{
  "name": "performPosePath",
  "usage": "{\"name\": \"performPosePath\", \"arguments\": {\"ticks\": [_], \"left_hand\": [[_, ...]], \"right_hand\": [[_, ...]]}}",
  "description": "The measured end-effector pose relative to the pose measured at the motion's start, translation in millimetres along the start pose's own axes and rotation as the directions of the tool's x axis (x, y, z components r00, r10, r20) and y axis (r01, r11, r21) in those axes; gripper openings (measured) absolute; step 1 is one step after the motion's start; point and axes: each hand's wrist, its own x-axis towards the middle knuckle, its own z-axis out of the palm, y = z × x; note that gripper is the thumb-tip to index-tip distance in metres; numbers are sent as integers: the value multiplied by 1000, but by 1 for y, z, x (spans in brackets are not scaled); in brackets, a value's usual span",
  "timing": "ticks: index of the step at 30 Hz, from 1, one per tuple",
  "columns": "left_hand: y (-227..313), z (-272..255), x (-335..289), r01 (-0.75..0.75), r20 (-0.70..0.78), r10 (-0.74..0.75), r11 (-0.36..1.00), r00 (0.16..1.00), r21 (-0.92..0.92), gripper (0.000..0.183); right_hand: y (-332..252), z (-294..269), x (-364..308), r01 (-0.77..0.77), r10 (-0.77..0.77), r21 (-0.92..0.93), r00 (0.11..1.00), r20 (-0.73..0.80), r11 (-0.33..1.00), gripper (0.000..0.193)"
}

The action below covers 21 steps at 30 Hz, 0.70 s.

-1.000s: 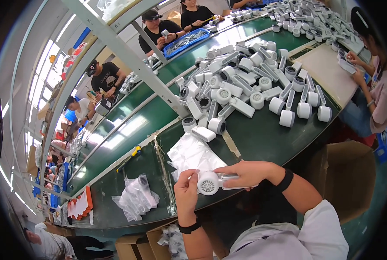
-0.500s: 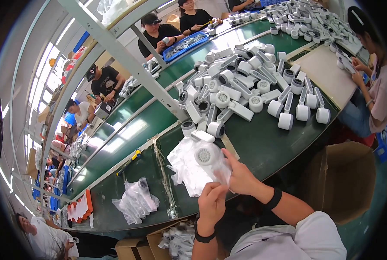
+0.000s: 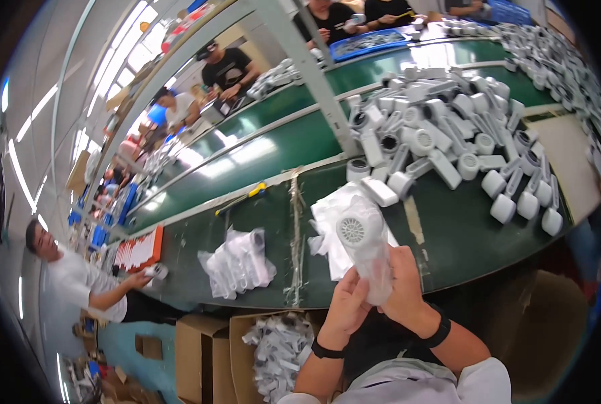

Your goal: The person picks up a handheld fan, slides it into a plastic bag, and places the bagged fan into a cardboard box, repeating this process for several fans.

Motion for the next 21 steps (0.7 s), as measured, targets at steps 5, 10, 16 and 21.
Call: {"name": "performPosePath", "arguments": {"ticks": [5, 10, 16, 21], "left_hand": [[11, -24, -15, -91, -48, 84, 983, 995, -156, 42], [30, -51, -51, -245, -75, 238, 964, 968, -108, 36], [82, -79, -109, -445, -512, 527, 849, 678, 285, 35], [149, -163, -181, 55, -579, 811, 577, 86, 815, 38]], "right_hand": [[-3, 7, 3, -112, 109, 138, 994, 28, 984, 18], [4, 10, -6, 143, -147, 32, 965, 219, 989, 12], [3, 5, -11, -20, -79, 224, 902, 424, 974, 30], [25, -14, -28, -182, 84, 146, 857, 508, 972, 26]]}}
